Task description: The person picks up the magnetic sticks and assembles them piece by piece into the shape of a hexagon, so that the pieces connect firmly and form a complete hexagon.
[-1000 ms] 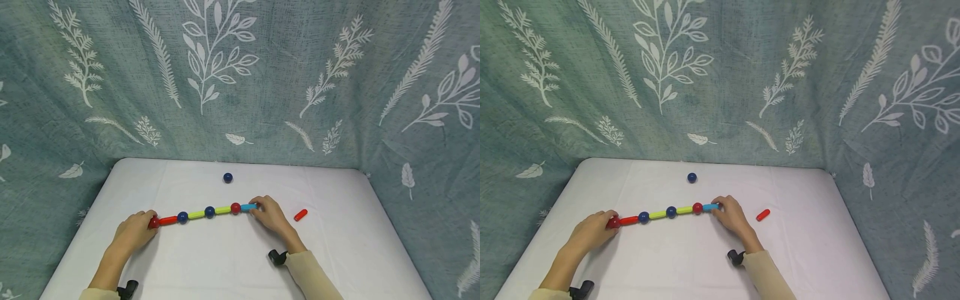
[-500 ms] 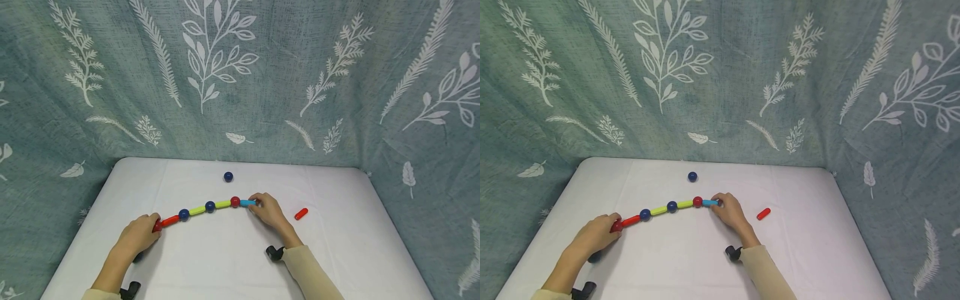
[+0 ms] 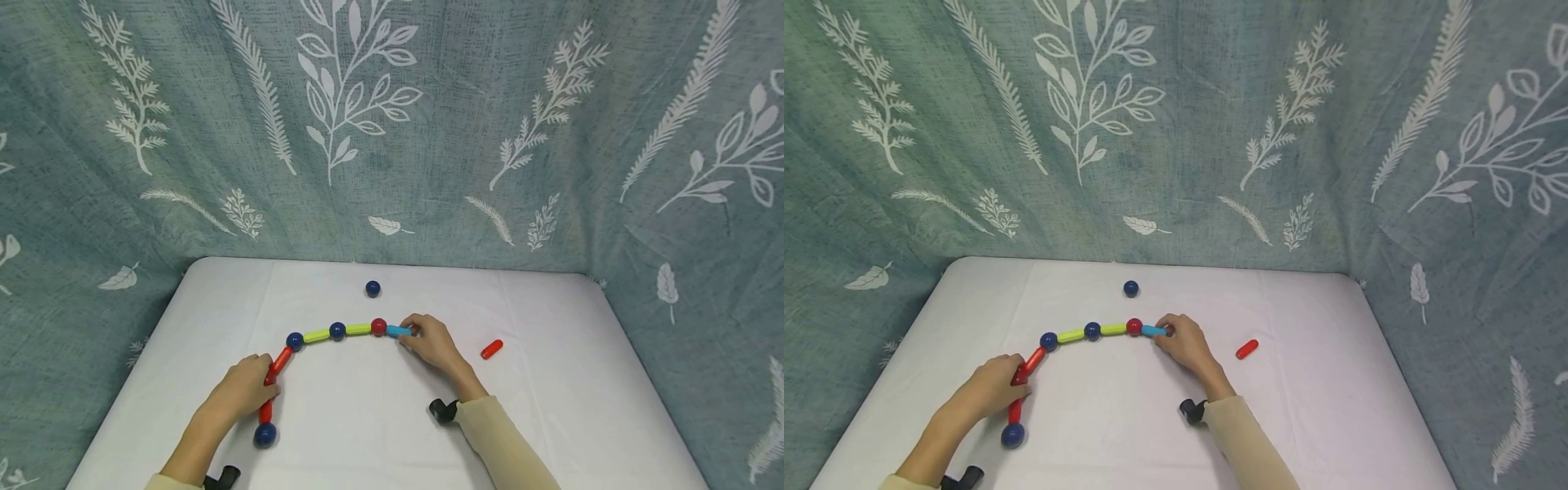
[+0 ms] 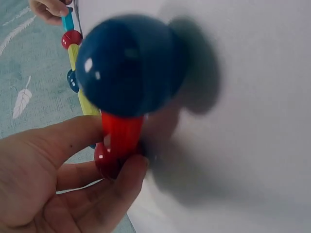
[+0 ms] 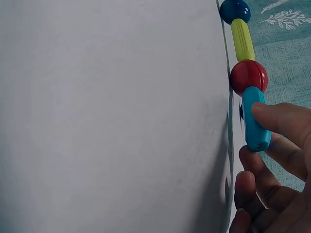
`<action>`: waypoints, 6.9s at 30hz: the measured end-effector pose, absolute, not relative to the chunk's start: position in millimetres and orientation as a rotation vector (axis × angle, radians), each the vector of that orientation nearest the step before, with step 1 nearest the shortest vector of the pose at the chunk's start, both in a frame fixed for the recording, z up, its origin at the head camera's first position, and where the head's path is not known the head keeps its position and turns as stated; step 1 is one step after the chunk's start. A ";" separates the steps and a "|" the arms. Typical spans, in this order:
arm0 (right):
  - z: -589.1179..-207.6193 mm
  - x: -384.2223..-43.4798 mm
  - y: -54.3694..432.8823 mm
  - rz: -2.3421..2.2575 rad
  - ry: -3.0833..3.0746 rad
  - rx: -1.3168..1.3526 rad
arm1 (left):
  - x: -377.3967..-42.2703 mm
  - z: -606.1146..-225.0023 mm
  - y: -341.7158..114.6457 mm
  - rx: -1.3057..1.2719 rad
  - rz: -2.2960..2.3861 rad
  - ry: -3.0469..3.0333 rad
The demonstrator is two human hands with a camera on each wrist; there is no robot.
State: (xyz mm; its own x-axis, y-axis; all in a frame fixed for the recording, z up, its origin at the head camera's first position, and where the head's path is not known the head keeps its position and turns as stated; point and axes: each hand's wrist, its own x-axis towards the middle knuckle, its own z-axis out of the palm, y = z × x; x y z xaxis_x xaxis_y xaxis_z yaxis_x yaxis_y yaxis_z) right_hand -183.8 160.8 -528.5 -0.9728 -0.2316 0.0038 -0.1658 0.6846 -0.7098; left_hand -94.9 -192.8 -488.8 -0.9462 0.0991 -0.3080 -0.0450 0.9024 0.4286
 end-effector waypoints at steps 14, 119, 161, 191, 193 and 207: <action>-529.6 -192.5 138.7 -1.177 2.784 -0.321 | -86.8 -483.9 -179.2 0.027 0.629 2.679; -546.4 -225.7 105.7 -1.815 2.482 -0.042 | -209.8 -499.6 -81.5 0.530 0.435 2.865; -520.7 -231.6 113.3 -1.673 2.559 0.174 | -219.9 -500.5 -89.0 0.541 0.459 2.833; -543.2 -187.7 123.4 -1.605 2.621 -0.044 | -216.2 -498.7 -87.5 0.534 0.494 2.822; -543.9 -187.9 123.2 -1.598 2.641 -0.052 | -216.0 -498.8 -87.4 0.542 0.493 2.825; -544.5 -187.9 122.1 -1.529 2.707 -0.081 | -214.2 -497.5 -85.2 0.557 0.457 2.829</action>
